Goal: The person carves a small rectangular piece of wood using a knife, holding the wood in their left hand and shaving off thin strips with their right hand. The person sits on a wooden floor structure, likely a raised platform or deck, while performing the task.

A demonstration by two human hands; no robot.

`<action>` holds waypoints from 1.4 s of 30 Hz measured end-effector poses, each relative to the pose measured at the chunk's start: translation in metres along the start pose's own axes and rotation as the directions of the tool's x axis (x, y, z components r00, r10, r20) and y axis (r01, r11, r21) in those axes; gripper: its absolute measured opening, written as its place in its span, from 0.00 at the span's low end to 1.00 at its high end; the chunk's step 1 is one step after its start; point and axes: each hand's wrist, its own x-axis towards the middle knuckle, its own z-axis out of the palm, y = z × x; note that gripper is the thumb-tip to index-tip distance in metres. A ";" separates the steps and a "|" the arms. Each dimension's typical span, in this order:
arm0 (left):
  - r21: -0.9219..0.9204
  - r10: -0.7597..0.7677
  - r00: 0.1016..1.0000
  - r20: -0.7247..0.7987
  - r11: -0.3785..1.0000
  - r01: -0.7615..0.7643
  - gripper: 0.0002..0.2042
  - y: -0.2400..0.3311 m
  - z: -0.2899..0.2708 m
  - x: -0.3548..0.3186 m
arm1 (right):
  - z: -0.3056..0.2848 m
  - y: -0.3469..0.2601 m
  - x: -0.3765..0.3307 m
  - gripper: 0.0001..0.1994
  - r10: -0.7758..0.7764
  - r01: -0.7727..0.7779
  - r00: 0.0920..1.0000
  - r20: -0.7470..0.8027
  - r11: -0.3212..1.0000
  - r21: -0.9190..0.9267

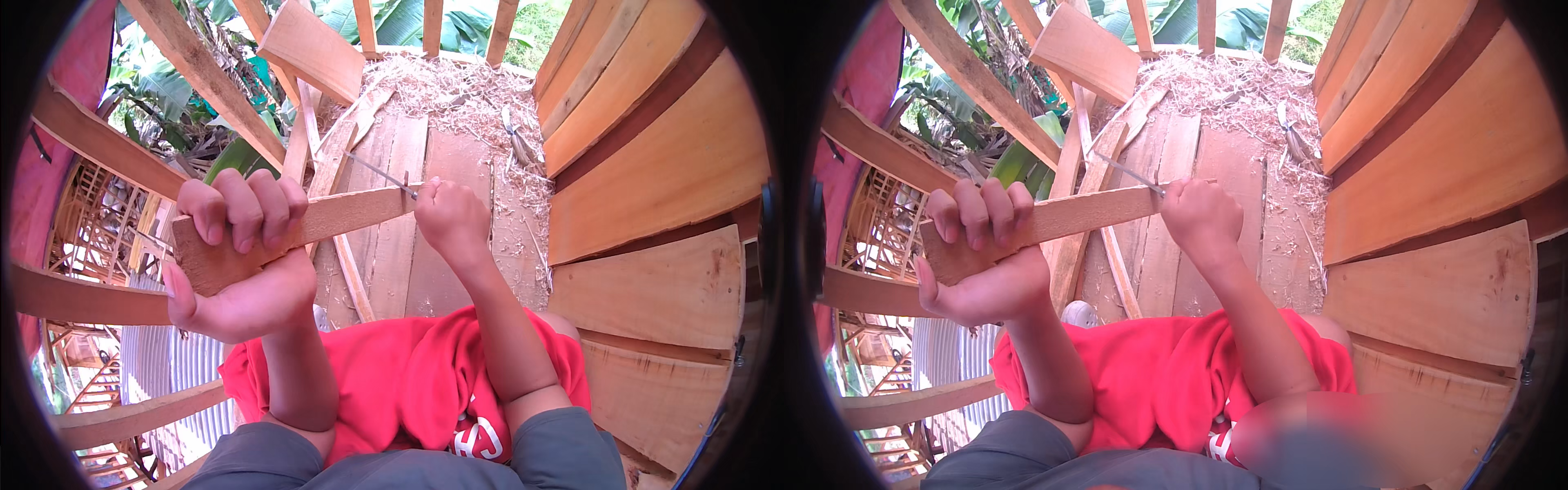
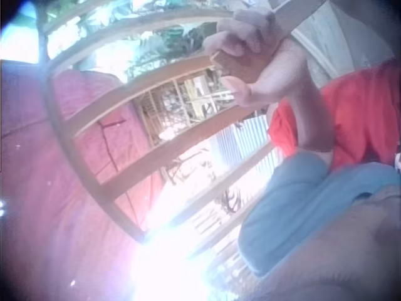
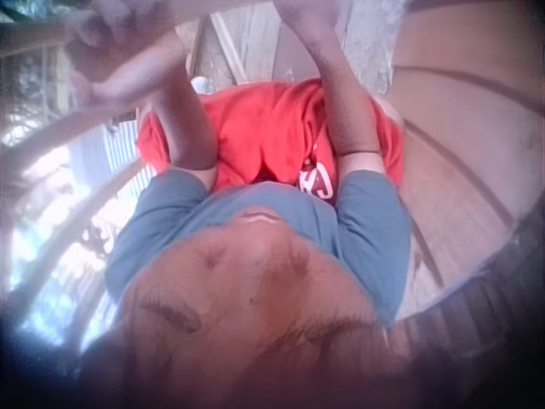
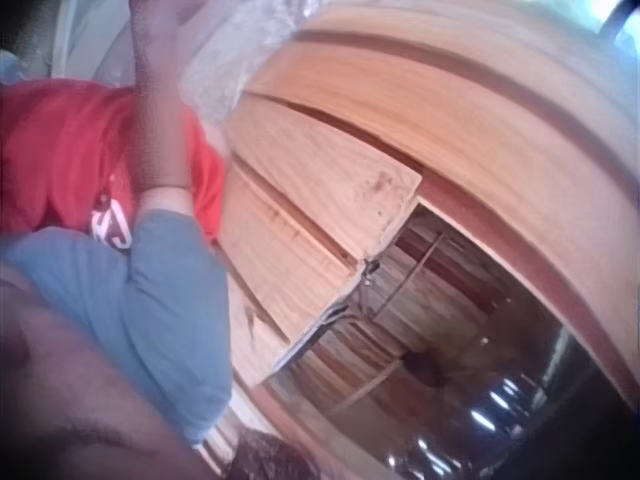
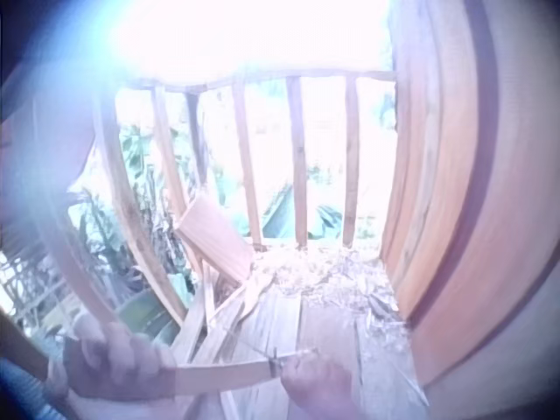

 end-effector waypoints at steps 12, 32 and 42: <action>0.006 -0.075 0.933 0.353 0.997 0.078 0.19 -0.002 -0.001 -0.006 | -0.030 0.012 -0.014 0.22 0.022 -0.009 0.998 0.059 0.978 -0.210; 0.025 -0.092 0.880 0.467 0.996 0.091 0.17 0.003 -0.014 0.005 | -0.034 0.008 0.004 0.24 0.113 -0.076 0.929 0.353 0.990 -0.117; 0.023 -0.029 0.811 0.585 1.000 0.019 0.19 -0.002 -0.025 0.007 | -0.027 -0.003 -0.010 0.25 0.084 -0.068 0.924 0.373 0.996 -0.055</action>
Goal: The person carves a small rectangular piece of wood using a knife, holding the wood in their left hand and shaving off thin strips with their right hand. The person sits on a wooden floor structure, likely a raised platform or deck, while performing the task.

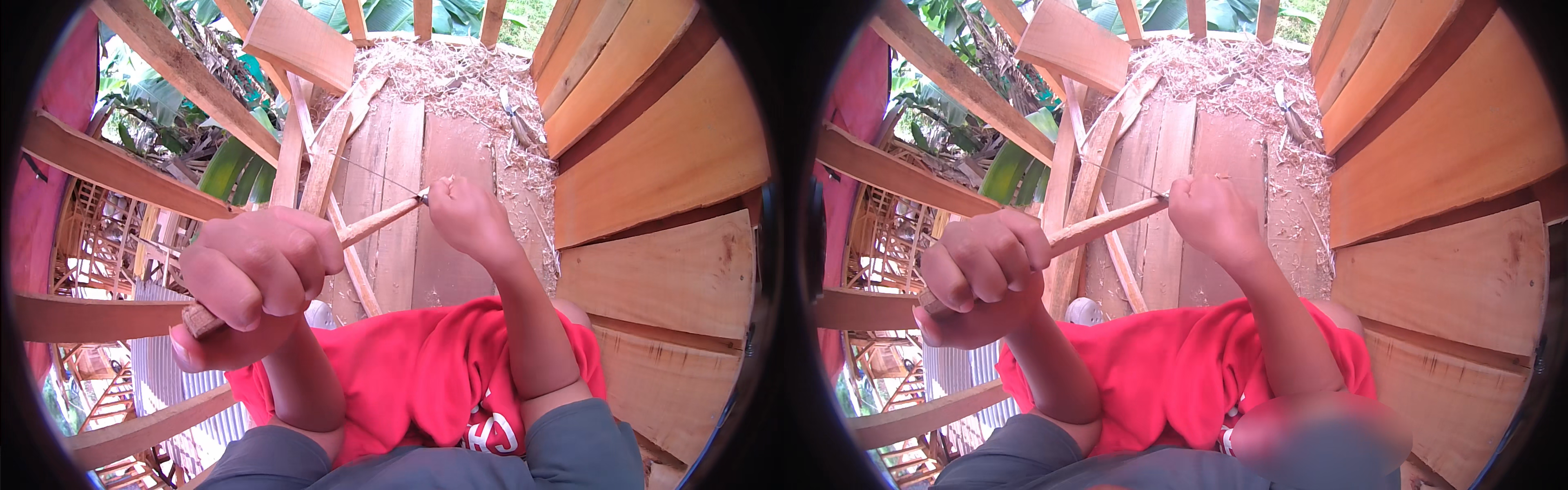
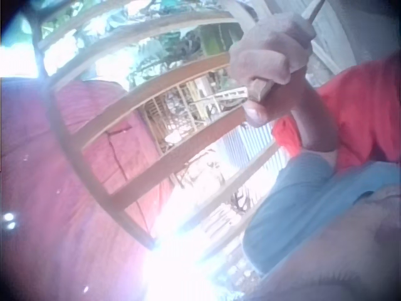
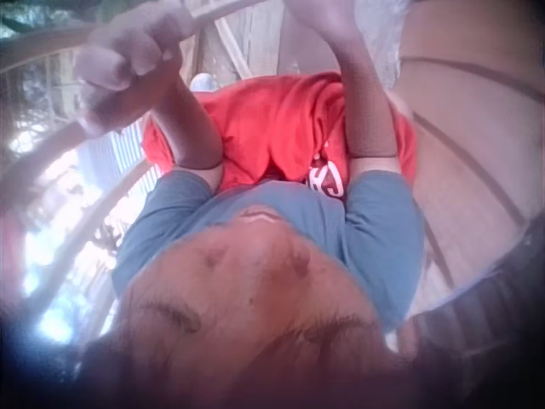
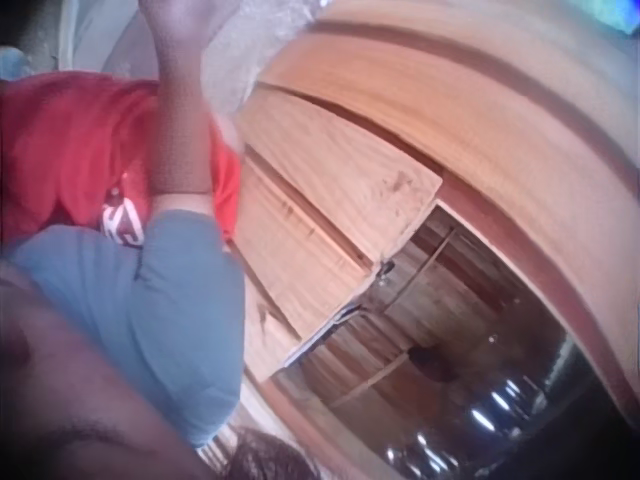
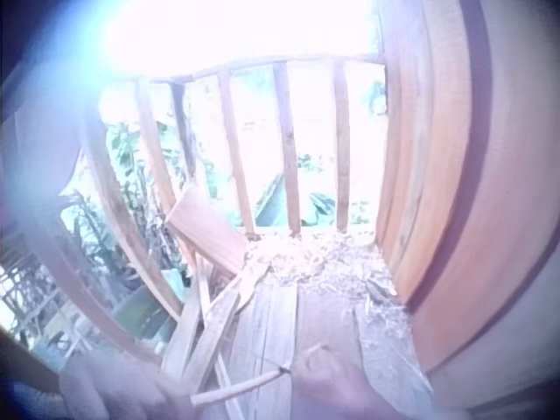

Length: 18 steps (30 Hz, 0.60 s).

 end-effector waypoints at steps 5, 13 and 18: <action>-0.046 0.002 1.000 0.019 0.999 -0.001 0.22 0.003 -0.006 0.005 | 0.006 0.034 0.027 0.25 0.135 -0.135 0.991 -0.003 0.991 -0.014; -0.065 -0.001 1.000 -0.008 0.998 0.001 0.21 0.002 -0.018 0.002 | 0.014 0.038 0.030 0.24 0.159 -0.157 0.986 -0.048 0.987 0.039; -0.069 -0.017 1.000 -0.019 0.998 0.015 0.20 0.001 -0.018 0.003 | 0.017 0.037 0.028 0.26 0.147 -0.140 0.985 -0.087 0.987 0.078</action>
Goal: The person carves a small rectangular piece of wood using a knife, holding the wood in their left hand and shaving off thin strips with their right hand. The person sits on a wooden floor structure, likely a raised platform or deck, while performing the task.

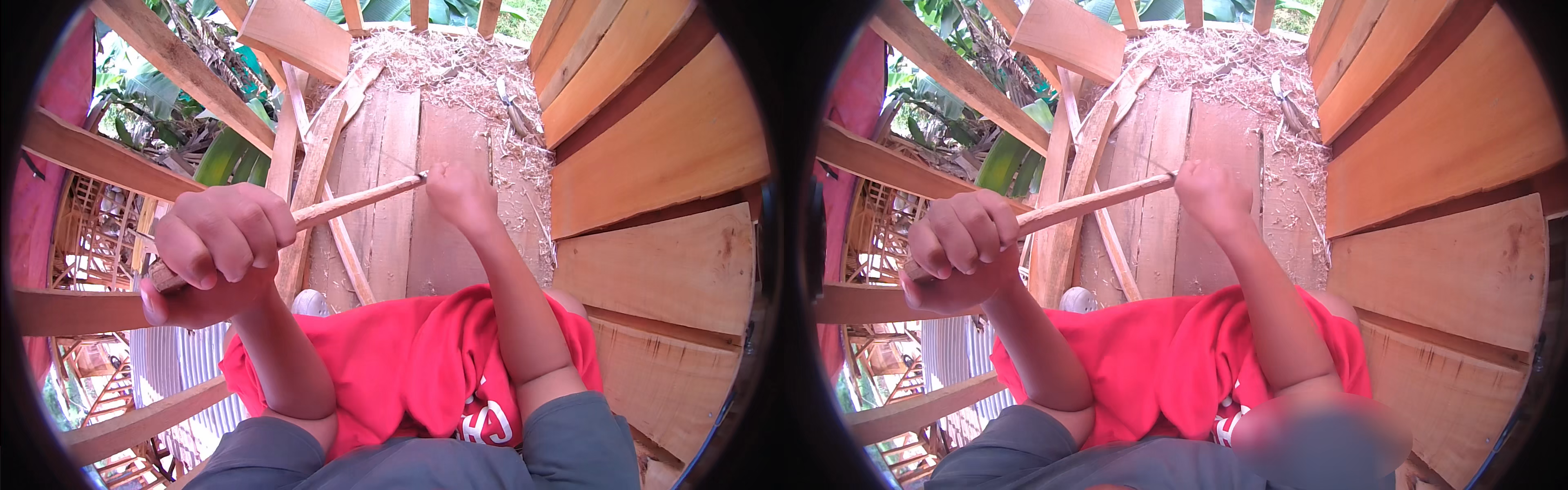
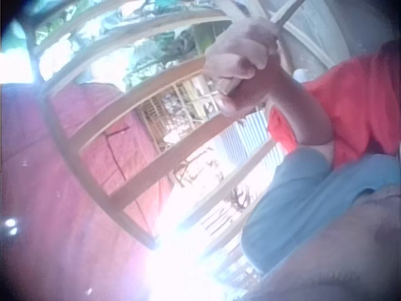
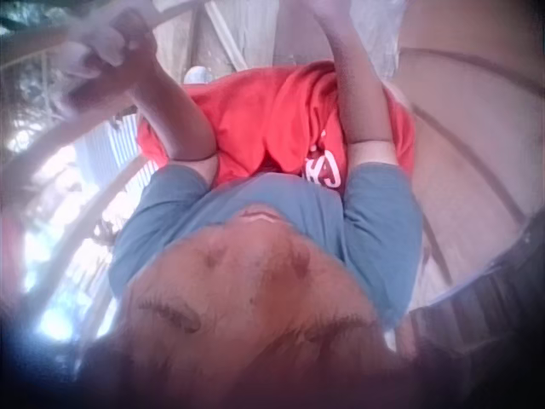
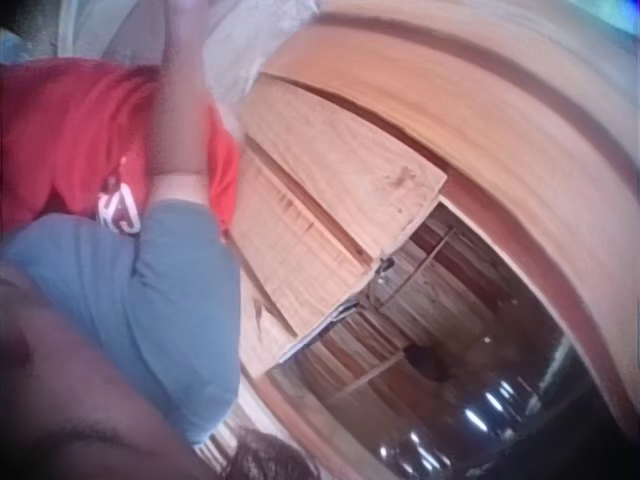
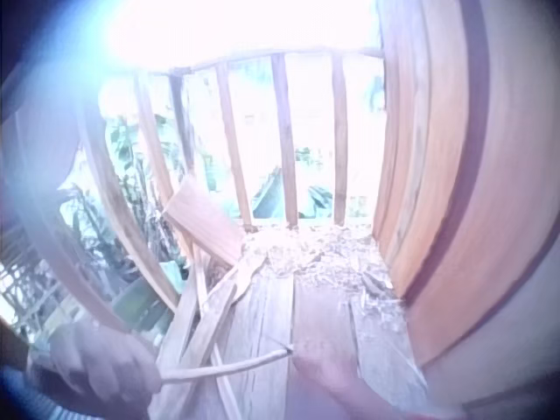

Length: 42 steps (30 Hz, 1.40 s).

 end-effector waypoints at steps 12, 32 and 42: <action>0.019 0.006 1.000 -0.029 1.000 -0.005 0.18 0.005 -0.008 -0.002 | -0.006 -0.018 -0.004 0.24 -0.120 0.122 0.992 0.046 0.992 -0.043; -0.010 -0.009 1.000 -0.018 1.000 0.009 0.18 0.004 -0.008 -0.005 | 0.003 0.002 0.016 0.26 0.012 -0.017 0.998 -0.056 0.995 -0.096; -0.019 -0.008 0.970 -0.244 1.000 0.004 0.17 0.002 -0.002 -0.007 | 0.013 0.009 0.023 0.25 0.023 -0.024 0.999 -0.044 1.000 -0.015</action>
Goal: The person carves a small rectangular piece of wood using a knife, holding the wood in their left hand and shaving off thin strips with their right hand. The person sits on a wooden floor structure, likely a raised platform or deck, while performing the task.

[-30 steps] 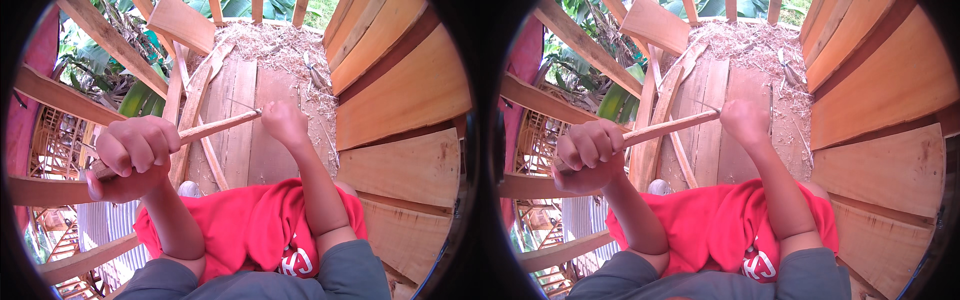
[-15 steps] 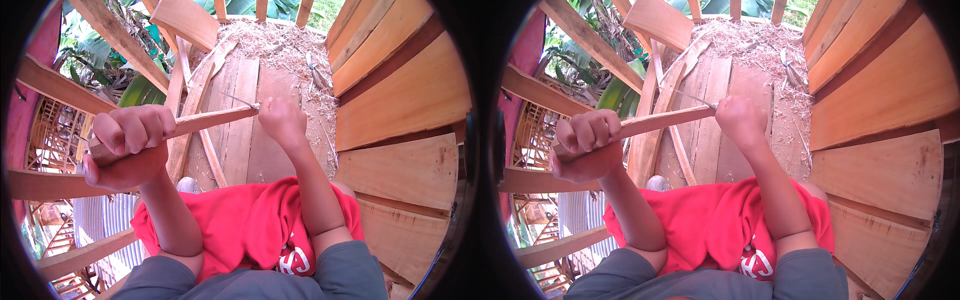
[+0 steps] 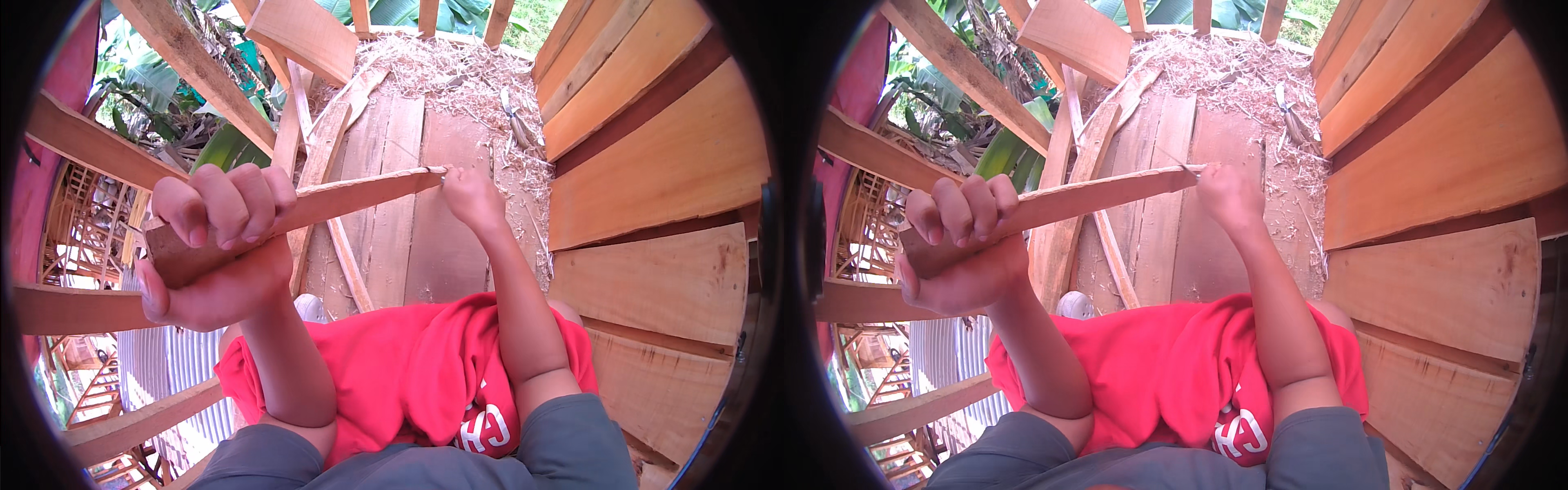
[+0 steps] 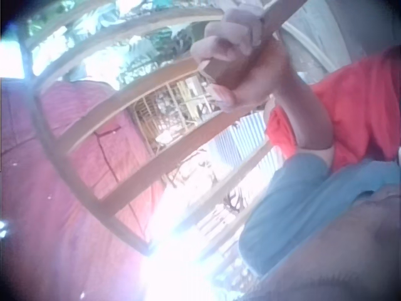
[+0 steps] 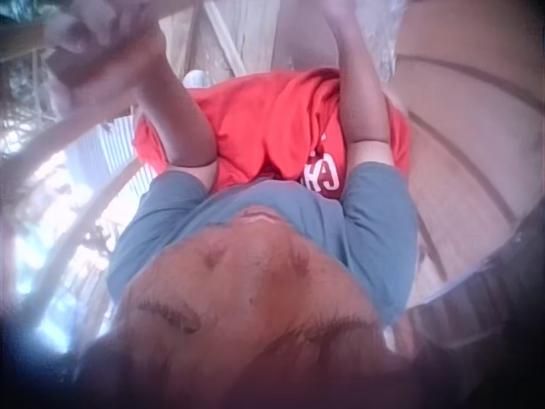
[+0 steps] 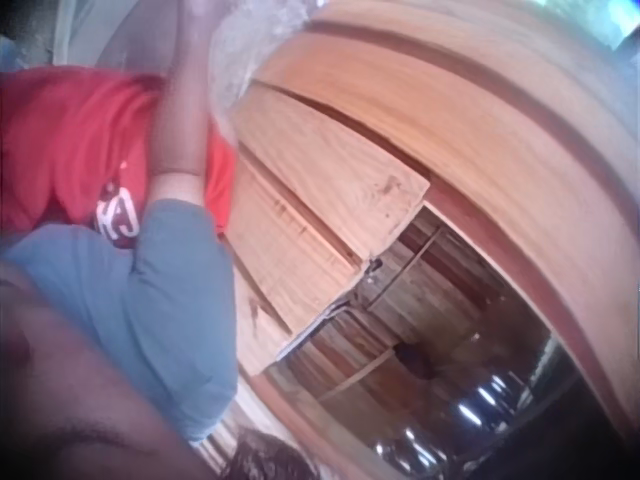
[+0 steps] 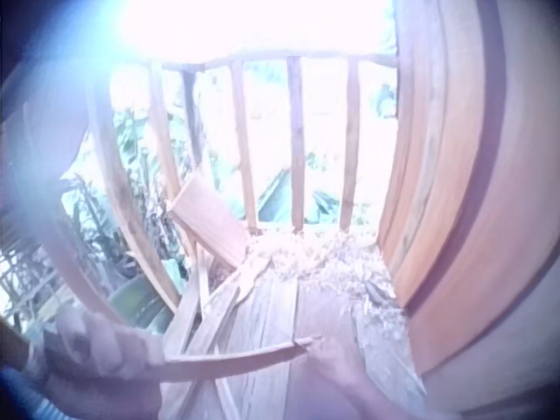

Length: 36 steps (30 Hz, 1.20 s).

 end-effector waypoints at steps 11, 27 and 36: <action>0.041 0.072 0.913 -0.401 0.997 -0.061 0.18 0.004 -0.014 0.001 | -0.013 -0.039 -0.033 0.27 -0.180 0.120 0.955 0.237 0.962 0.244; 0.041 0.066 0.901 -0.428 0.998 -0.054 0.17 -0.001 -0.002 0.006 | 0.015 -0.048 -0.055 0.20 -0.472 0.475 0.879 -0.061 0.857 0.199; 0.074 0.091 0.874 -0.477 0.995 -0.063 0.20 -0.001 -0.005 0.004 | 0.008 -0.062 -0.074 0.20 -0.510 0.526 0.849 -0.137 0.839 0.135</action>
